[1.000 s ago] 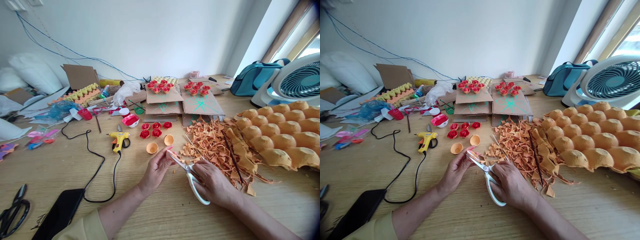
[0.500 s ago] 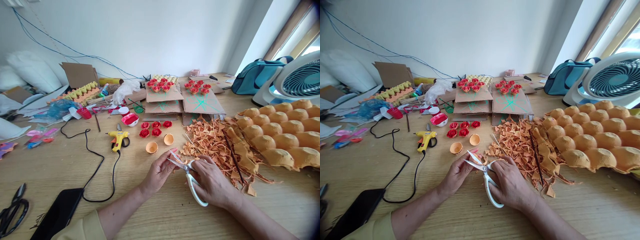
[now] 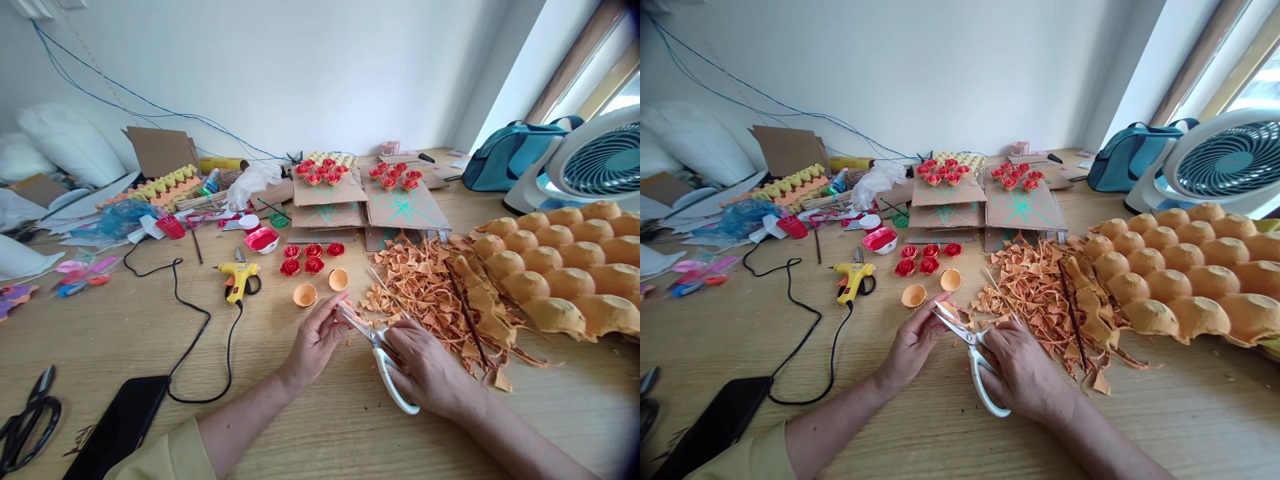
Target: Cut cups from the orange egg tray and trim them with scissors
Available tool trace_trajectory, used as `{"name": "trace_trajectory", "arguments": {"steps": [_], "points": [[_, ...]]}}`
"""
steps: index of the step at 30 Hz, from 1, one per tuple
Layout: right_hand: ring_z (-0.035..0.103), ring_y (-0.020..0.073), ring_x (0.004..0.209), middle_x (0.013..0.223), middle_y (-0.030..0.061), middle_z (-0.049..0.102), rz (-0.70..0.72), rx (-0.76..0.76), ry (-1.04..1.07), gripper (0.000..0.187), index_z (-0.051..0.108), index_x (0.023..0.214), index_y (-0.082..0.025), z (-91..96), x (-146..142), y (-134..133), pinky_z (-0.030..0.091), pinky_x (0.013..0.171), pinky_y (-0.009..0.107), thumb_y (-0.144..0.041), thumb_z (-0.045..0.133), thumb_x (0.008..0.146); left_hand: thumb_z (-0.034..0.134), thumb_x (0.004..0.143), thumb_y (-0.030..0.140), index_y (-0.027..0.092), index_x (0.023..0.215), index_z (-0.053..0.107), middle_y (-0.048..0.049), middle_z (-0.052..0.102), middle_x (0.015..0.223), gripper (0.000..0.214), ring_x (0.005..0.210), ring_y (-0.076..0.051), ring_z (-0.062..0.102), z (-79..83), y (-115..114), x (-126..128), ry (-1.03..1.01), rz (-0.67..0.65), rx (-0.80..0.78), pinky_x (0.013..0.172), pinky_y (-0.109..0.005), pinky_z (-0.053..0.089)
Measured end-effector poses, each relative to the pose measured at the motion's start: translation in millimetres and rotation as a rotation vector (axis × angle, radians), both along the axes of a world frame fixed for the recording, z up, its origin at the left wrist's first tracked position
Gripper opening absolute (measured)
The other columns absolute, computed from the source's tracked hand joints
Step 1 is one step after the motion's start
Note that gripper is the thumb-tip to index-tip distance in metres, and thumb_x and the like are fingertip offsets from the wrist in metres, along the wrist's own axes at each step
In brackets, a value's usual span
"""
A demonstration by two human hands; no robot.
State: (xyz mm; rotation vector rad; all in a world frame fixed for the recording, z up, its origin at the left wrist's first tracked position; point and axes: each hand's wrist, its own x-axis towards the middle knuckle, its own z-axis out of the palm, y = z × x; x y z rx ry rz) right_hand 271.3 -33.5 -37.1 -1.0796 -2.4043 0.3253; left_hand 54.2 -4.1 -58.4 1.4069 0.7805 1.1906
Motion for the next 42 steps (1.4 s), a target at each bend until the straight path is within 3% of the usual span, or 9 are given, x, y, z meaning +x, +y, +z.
{"name": "trace_trajectory", "arguments": {"steps": [4,8,14,20,23,30,42], "points": [[0.046,0.0165,0.062,0.064,-0.0005,0.051,-0.018,-0.013,-0.022,0.026,0.033,0.072,-0.024,-1.5,0.9,-0.4,0.040,0.067,0.029,-0.022,0.048,0.092,0.064,0.090,0.030,0.025,0.136,0.055,-0.0097,0.062,0.127,0.047,0.112,-0.021,0.063,1.6,0.8,-1.3,0.027,0.041,0.029,0.097,-0.034,0.054],[0.046,0.0166,0.062,0.065,-0.0003,0.051,-0.023,-0.019,-0.027,0.026,0.033,0.072,-0.024,-3.2,2.1,0.3,0.039,0.066,0.029,-0.023,0.048,0.092,0.064,0.090,0.032,0.022,0.137,0.053,-0.0122,0.062,0.130,0.049,0.114,-0.024,0.064,2.9,1.3,-1.6,-0.068,-0.005,-0.079,0.095,-0.035,0.055],[0.047,0.0170,0.067,0.069,-0.0006,0.053,-0.024,0.000,-0.035,0.019,0.037,0.076,-0.023,-4.5,0.8,3.5,0.040,0.083,0.035,-0.021,0.050,0.090,0.063,0.091,0.034,0.018,0.133,0.056,-0.0118,0.068,0.123,0.046,0.113,-0.025,0.065,4.2,1.8,-0.7,-0.079,-0.040,-0.129,0.096,-0.037,0.055],[0.043,0.0149,0.061,0.067,-0.0030,0.051,-0.053,0.021,-0.038,0.019,0.038,0.075,-0.023,-4.2,-1.4,2.4,0.038,0.085,0.037,-0.021,0.054,0.086,0.064,0.089,0.033,0.018,0.130,0.058,-0.0100,0.072,0.113,0.044,0.112,-0.025,0.066,6.8,-0.5,1.7,0.003,-0.031,-0.078,0.098,-0.037,0.054],[0.044,0.0150,0.061,0.066,-0.0029,0.051,-0.032,0.027,-0.025,0.019,0.037,0.075,-0.023,-2.7,-0.9,1.2,0.039,0.084,0.036,-0.019,0.052,0.086,0.063,0.090,0.032,0.019,0.130,0.058,-0.0084,0.073,0.108,0.043,0.113,-0.025,0.065,6.6,-0.5,1.4,0.001,-0.038,-0.064,0.098,-0.038,0.054],[0.046,0.0165,0.064,0.065,-0.0013,0.052,-0.010,0.015,-0.008,0.022,0.036,0.073,-0.023,1.3,-1.3,-0.8,0.041,0.078,0.034,-0.021,0.049,0.090,0.062,0.091,0.031,0.019,0.135,0.054,-0.0123,0.066,0.126,0.047,0.115,-0.025,0.064,6.5,-0.5,-0.9,0.042,0.000,-0.034,0.100,-0.037,0.052],[0.047,0.0164,0.063,0.064,-0.0002,0.053,-0.016,0.015,-0.013,0.024,0.036,0.071,-0.023,-2.5,0.3,-2.0,0.041,0.068,0.030,-0.022,0.049,0.091,0.064,0.089,0.030,0.021,0.133,0.055,-0.0121,0.064,0.127,0.046,0.114,-0.023,0.064,8.6,-1.5,0.3,0.022,0.054,0.013,0.100,-0.036,0.051]]}}
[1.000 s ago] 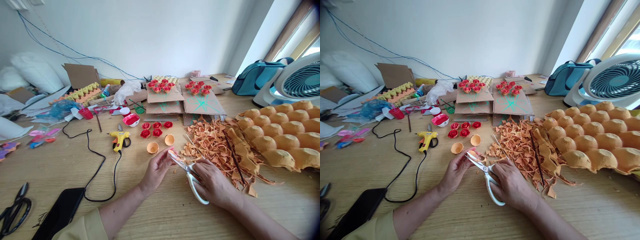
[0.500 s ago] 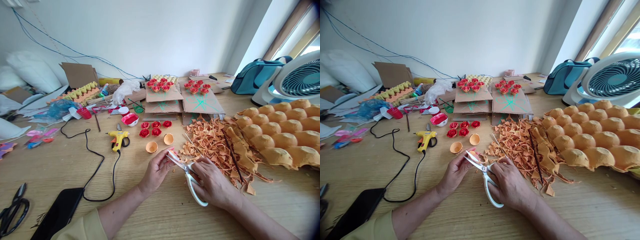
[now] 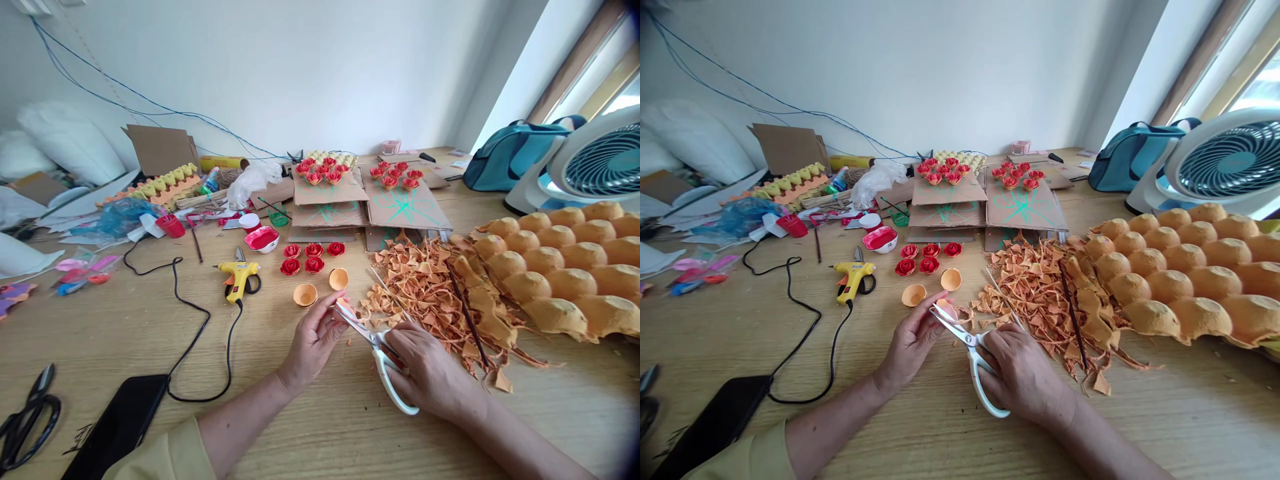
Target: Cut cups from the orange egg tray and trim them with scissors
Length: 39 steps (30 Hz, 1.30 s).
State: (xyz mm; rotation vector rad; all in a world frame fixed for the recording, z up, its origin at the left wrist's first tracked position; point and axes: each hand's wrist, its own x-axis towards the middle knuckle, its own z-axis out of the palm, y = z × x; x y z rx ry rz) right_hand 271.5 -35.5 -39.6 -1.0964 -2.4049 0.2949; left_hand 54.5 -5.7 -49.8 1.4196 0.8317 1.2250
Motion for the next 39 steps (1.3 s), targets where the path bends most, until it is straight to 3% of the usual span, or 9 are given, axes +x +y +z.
{"name": "trace_trajectory", "arguments": {"steps": [4,14,18,28,34,39], "points": [[0.048,0.0164,0.063,0.065,0.0001,0.053,-0.007,-0.008,-0.008,0.023,0.037,0.071,-0.023,-0.8,1,0,0.040,0.065,0.029,-0.022,0.049,0.091,0.067,0.087,0.028,0.022,0.131,0.054,-0.0112,0.065,0.127,0.046,0.113,-0.022,0.065,-0.1,1,-1,-0.020,0.008,-0.017,0.100,-0.036,0.052],[0.045,0.0158,0.064,0.070,-0.0012,0.053,-0.072,0.005,-0.064,0.017,0.040,0.077,-0.022,-0.4,-3,4,0.038,0.081,0.037,-0.023,0.055,0.084,0.070,0.084,0.025,0.018,0.124,0.058,-0.0111,0.068,0.118,0.042,0.102,-0.021,0.068,-3.1,-2,2,0.023,-0.006,-0.012,0.094,-0.036,0.055],[0.044,0.0157,0.063,0.069,-0.0017,0.052,-0.064,0.006,-0.053,0.019,0.038,0.076,-0.023,0.8,-3,3,0.038,0.083,0.037,-0.022,0.055,0.083,0.070,0.085,0.023,0.019,0.125,0.058,-0.0109,0.067,0.121,0.042,0.108,-0.022,0.066,-5.7,-3,3,0.006,-0.025,-0.017,0.097,-0.036,0.054],[0.046,0.0163,0.061,0.063,-0.0017,0.053,-0.012,0.086,0.015,0.022,0.038,0.072,-0.024,-3.5,-2,2,0.041,0.074,0.031,-0.019,0.049,0.091,0.071,0.083,0.024,0.020,0.119,0.057,-0.0095,0.066,0.117,0.039,0.102,-0.020,0.067,-2.4,-4,4,-0.016,0.009,-0.027,0.093,-0.034,0.055],[0.044,0.0149,0.058,0.061,-0.0027,0.049,-0.113,0.054,0.022,0.025,0.038,0.071,-0.024,-10.9,1,7,0.042,0.072,0.030,-0.024,0.049,0.094,0.073,0.082,0.024,0.021,0.118,0.056,-0.0068,0.063,0.114,0.040,0.100,-0.018,0.065,-6.1,1,4,-0.102,-0.037,-0.062,0.092,-0.033,0.054],[0.047,0.0155,0.061,0.061,-0.0024,0.047,-0.213,-0.014,0.104,0.032,0.035,0.069,-0.024,-8.5,7,12,0.039,0.062,0.028,-0.034,0.046,0.097,0.068,0.086,0.025,0.025,0.127,0.053,-0.0069,0.060,0.117,0.043,0.098,-0.018,0.064,-5.9,4,2,-0.204,-0.140,-0.194,0.080,-0.031,0.056]]}}
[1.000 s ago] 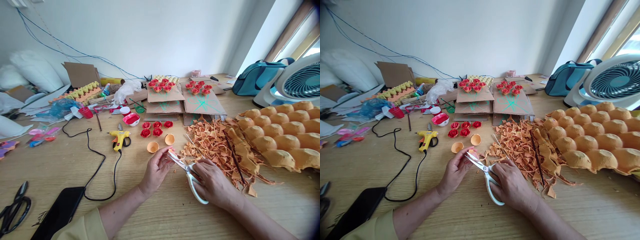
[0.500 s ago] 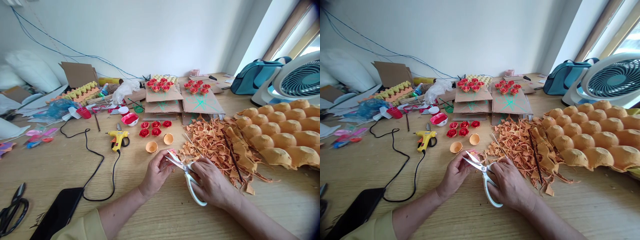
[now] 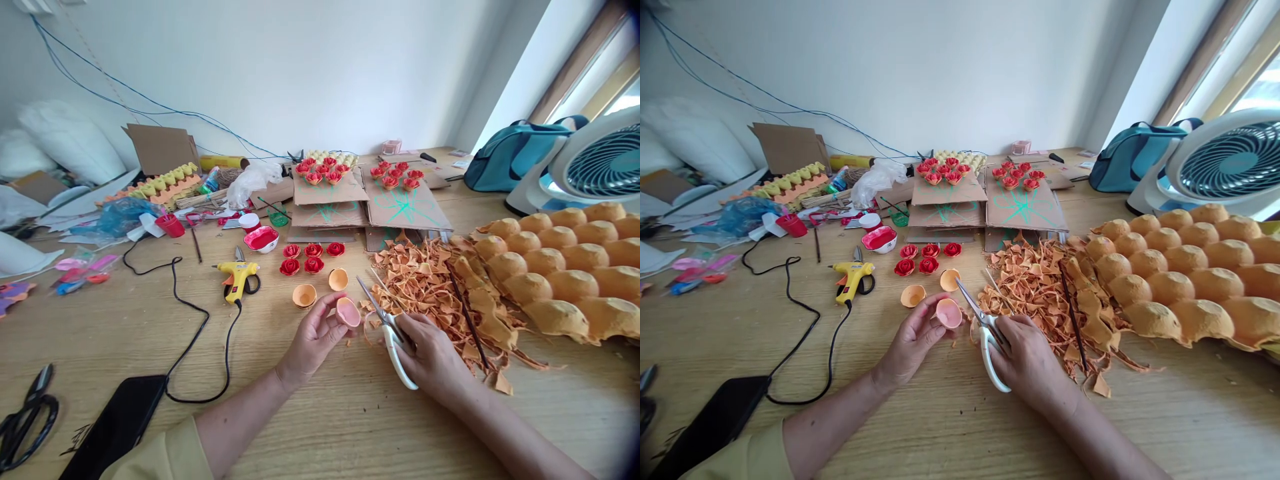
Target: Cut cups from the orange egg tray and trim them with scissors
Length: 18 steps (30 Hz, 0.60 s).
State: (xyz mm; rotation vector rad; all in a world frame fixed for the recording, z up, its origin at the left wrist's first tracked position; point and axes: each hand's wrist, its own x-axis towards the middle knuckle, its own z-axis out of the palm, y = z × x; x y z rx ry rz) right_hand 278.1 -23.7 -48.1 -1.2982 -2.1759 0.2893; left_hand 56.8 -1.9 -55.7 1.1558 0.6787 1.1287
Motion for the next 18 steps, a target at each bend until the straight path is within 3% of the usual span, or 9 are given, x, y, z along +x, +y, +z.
{"name": "trace_trajectory", "arguments": {"steps": [9,13,18], "points": [[0.052,0.0168,0.065,0.064,-0.0013,0.051,-0.024,-0.008,0.024,0.029,0.037,0.071,-0.024,6.7,2.4,-0.4,0.040,0.066,0.030,-0.034,0.048,0.096,0.073,0.082,0.027,0.024,0.127,0.054,-0.0062,0.062,0.107,0.049,0.097,-0.020,0.063,-2.0,1.3,-3.4,-0.060,-0.073,-0.042,0.079,-0.032,0.053],[0.051,0.0164,0.064,0.066,-0.0016,0.052,-0.035,0.013,0.042,0.027,0.038,0.073,-0.023,9.1,4.8,1.2,0.040,0.067,0.029,-0.035,0.050,0.095,0.075,0.080,0.027,0.024,0.125,0.056,-0.0060,0.062,0.115,0.049,0.105,-0.019,0.060,-0.6,1.0,-4.4,0.030,-0.051,0.001,0.088,-0.029,0.051],[0.048,0.0153,0.062,0.065,-0.0028,0.050,-0.065,0.043,0.079,0.029,0.038,0.072,-0.023,8.2,8.3,5.4,0.038,0.066,0.028,-0.036,0.054,0.093,0.071,0.082,0.026,0.023,0.123,0.053,-0.0081,0.064,0.117,0.045,0.109,-0.022,0.062,7.3,0.1,-7.1,0.210,-0.042,0.126,0.093,-0.034,0.052]]}}
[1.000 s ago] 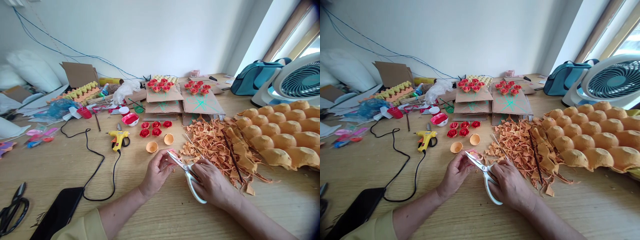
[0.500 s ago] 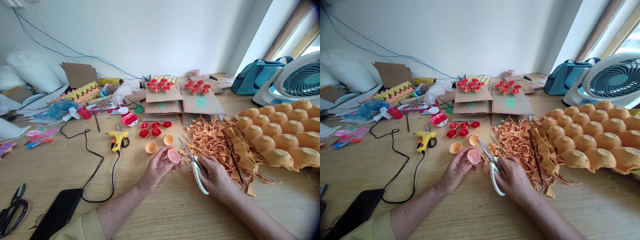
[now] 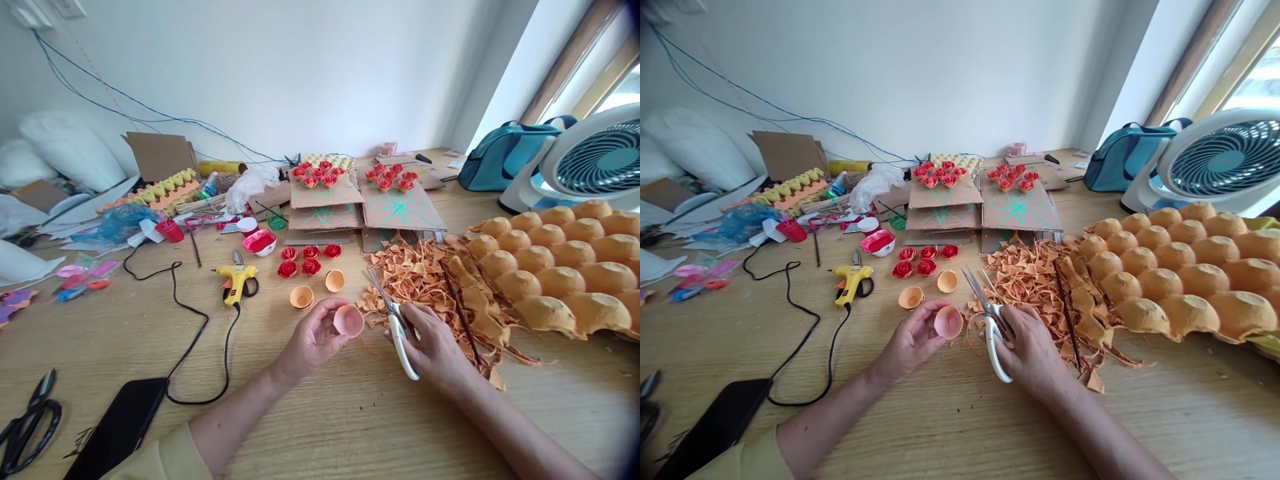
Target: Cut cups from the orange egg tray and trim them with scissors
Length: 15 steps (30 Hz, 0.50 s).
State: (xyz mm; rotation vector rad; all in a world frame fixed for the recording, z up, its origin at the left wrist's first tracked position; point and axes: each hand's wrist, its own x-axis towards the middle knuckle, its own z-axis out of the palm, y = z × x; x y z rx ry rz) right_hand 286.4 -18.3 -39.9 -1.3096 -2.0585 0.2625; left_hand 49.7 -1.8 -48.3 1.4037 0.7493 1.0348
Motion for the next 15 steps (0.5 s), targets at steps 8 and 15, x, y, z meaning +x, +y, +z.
{"name": "trace_trajectory", "arguments": {"steps": [8,15], "points": [[0.049,0.0159,0.063,0.063,-0.0032,0.048,0.030,0.007,-0.027,0.029,0.036,0.071,-0.024,1.5,-2,-3,0.038,0.069,0.029,-0.035,0.050,0.094,0.064,0.083,0.015,0.024,0.120,0.058,-0.0052,0.068,0.120,0.039,0.109,-0.022,0.064,12.1,-18,-32,0.622,0.169,0.321,0.094,-0.040,0.053],[0.051,0.0172,0.066,0.065,-0.0021,0.052,0.037,-0.015,-0.031,0.025,0.038,0.072,-0.024,-3.3,-1,-2,0.038,0.070,0.030,-0.033,0.052,0.091,0.063,0.079,0.012,0.028,0.117,0.059,-0.0031,0.070,0.113,0.041,0.104,-0.023,0.065,2.0,-26,-33,0.774,0.241,0.522,0.094,-0.043,0.053]]}}
